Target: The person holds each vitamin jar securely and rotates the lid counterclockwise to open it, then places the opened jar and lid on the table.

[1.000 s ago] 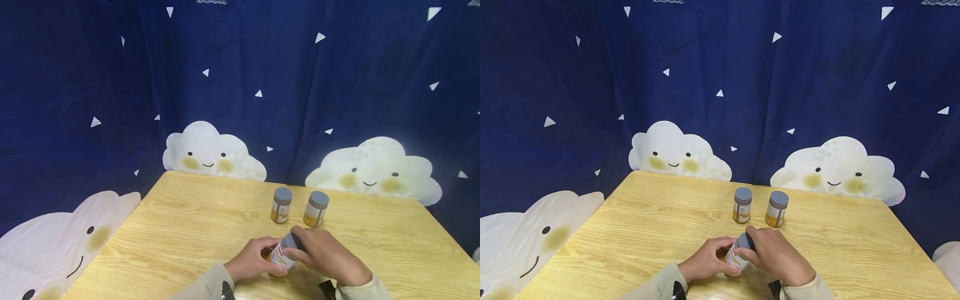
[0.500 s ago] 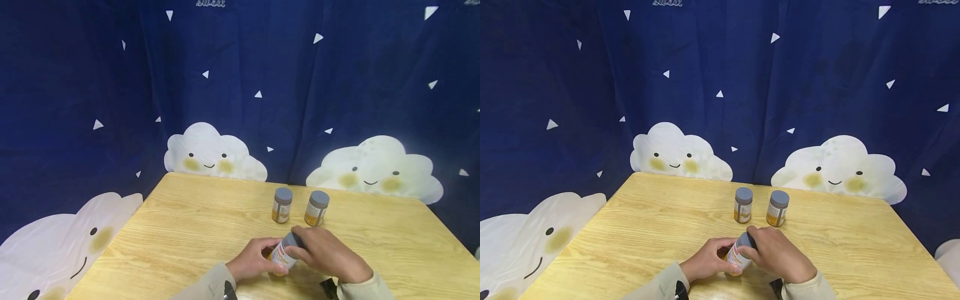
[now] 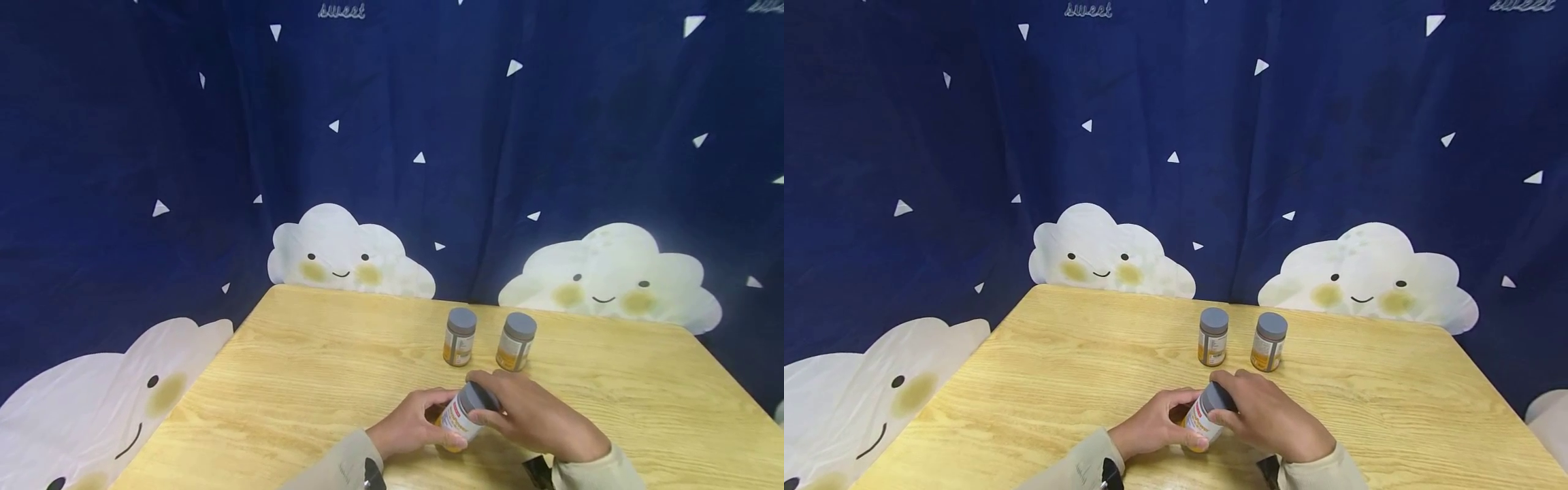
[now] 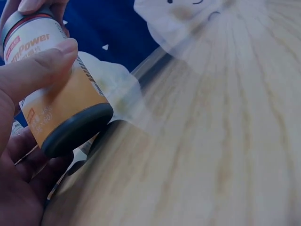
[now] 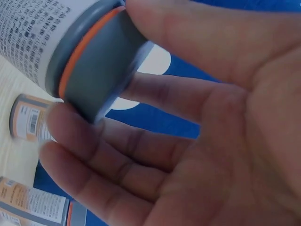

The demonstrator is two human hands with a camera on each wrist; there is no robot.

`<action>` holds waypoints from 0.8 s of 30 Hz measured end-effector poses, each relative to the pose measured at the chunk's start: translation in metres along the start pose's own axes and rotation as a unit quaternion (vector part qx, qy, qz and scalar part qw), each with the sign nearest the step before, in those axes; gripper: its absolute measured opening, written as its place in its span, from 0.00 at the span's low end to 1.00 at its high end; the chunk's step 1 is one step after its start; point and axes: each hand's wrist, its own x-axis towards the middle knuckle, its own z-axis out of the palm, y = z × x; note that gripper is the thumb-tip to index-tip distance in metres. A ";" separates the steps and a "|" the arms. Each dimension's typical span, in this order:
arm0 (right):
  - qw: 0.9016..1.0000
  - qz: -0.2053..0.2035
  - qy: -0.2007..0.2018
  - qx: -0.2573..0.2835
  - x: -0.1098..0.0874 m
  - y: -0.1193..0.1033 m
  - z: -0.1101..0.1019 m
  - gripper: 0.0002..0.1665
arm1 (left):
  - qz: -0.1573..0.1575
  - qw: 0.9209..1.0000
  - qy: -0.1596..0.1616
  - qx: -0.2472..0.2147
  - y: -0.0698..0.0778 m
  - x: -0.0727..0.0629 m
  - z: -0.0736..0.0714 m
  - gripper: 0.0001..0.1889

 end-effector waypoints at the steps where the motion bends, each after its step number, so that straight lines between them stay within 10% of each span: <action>1: 1.000 0.006 -0.003 0.006 0.000 0.000 0.000 0.19 | 0.000 1.000 0.001 0.004 0.000 0.000 0.000 0.31; 10: 0.994 0.104 0.021 0.000 0.004 -0.007 0.001 0.32 | 0.017 1.000 -0.002 0.022 -0.005 0.004 -0.003 0.28; 18: 0.978 0.201 0.049 -0.026 0.008 -0.015 0.002 0.22 | 0.013 0.999 0.012 0.027 -0.003 0.003 -0.001 0.28; 24: 0.984 0.170 0.055 -0.015 0.008 -0.012 0.003 0.19 | 0.005 1.000 0.012 0.024 -0.005 0.002 -0.001 0.28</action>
